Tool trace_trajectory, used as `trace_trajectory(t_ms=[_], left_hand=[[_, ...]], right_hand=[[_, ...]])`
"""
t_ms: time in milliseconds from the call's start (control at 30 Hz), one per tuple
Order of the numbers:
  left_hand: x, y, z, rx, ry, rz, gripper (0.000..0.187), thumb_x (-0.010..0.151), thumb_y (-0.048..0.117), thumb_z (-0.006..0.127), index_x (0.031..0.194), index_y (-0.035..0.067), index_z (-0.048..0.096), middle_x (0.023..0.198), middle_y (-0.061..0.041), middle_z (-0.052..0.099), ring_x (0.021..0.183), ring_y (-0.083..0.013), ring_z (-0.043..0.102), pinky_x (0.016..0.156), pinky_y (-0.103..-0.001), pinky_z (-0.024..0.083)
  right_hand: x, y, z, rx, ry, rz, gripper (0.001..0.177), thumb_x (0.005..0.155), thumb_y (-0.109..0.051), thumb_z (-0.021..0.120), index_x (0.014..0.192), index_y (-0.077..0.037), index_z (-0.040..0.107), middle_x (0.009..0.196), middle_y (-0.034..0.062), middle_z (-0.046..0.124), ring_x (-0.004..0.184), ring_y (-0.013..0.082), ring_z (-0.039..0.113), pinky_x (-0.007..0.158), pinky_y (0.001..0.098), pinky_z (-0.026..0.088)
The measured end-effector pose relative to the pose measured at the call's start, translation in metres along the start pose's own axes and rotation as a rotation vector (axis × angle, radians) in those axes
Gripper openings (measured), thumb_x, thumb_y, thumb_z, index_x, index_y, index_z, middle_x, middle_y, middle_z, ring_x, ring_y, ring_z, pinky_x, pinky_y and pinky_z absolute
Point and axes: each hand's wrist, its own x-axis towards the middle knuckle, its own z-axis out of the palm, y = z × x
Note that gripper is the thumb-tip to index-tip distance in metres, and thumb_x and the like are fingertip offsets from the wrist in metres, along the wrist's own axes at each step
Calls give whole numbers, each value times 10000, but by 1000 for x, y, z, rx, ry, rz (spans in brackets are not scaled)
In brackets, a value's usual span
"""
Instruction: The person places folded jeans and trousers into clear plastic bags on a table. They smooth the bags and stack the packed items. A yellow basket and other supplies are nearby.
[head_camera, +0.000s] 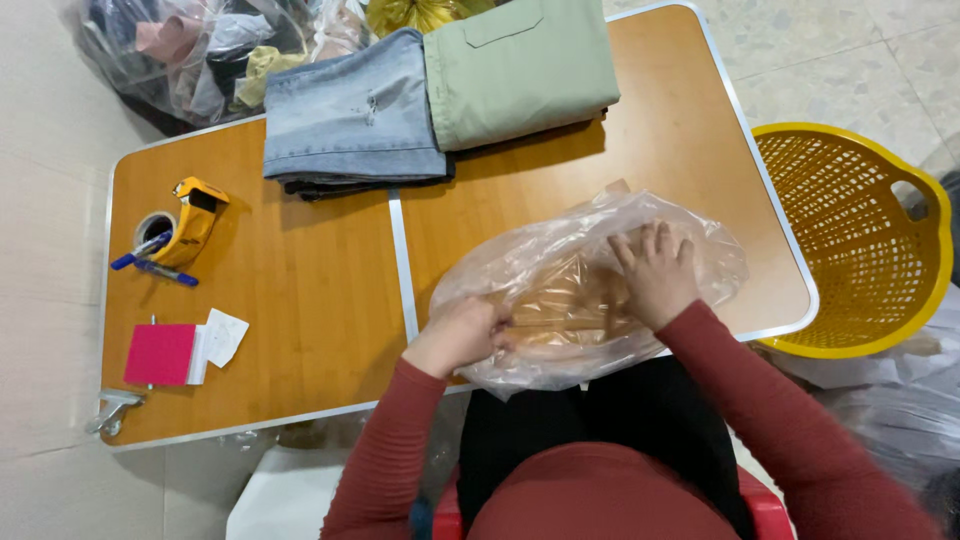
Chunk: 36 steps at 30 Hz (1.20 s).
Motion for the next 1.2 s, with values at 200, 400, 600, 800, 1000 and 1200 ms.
trace_trajectory(t_ms=[200,400,600,800,1000,1200], left_hand=[[47,-2,-3,-77,128,-271,583,1022,512,590,1470,147,511,1402,-150,638,1240,-316,640,1086,-520,441],[82,-21,-17,117,197,-493,984,865,453,708,1633,192,150,1606,-196,259,1399,-350,440,1130,-475,397],[78,-12,5,275,295,-206,471,957,272,738,1353,54,608,1265,-156,701,1185,-284,661,987,-428,562],[41,2,42,497,163,-163,414,755,117,724,1168,140,703,973,-140,736,1086,-334,622,1050,-572,383],[16,-19,24,475,192,-123,300,715,171,753,1015,168,739,1094,-116,731,1235,-351,583,983,-574,385],[35,4,17,67,241,-90,474,978,332,701,1419,171,637,1113,-131,748,1027,-342,730,941,-514,570]], right_hand=[[-32,-57,-41,61,-274,-167,625,972,-556,513,1557,-400,359,1684,113,224,1538,382,177,1100,797,161],[-64,-48,-23,290,-265,-295,442,1001,-488,446,1429,-419,536,1692,107,195,1549,346,146,1164,662,175],[-63,-44,-9,330,120,-354,539,930,-154,536,1467,-188,550,1564,95,461,1457,289,408,1194,533,354],[-1,-22,-27,204,98,-174,776,768,-274,769,1475,-180,465,1471,116,510,1389,335,433,1081,595,378],[4,-5,-22,109,-72,-39,787,747,-439,853,1412,-224,493,1413,95,526,1356,303,457,1057,545,415],[-8,-24,-14,94,123,-142,727,785,-349,798,1429,-133,539,1349,82,630,1196,251,628,938,382,539]])
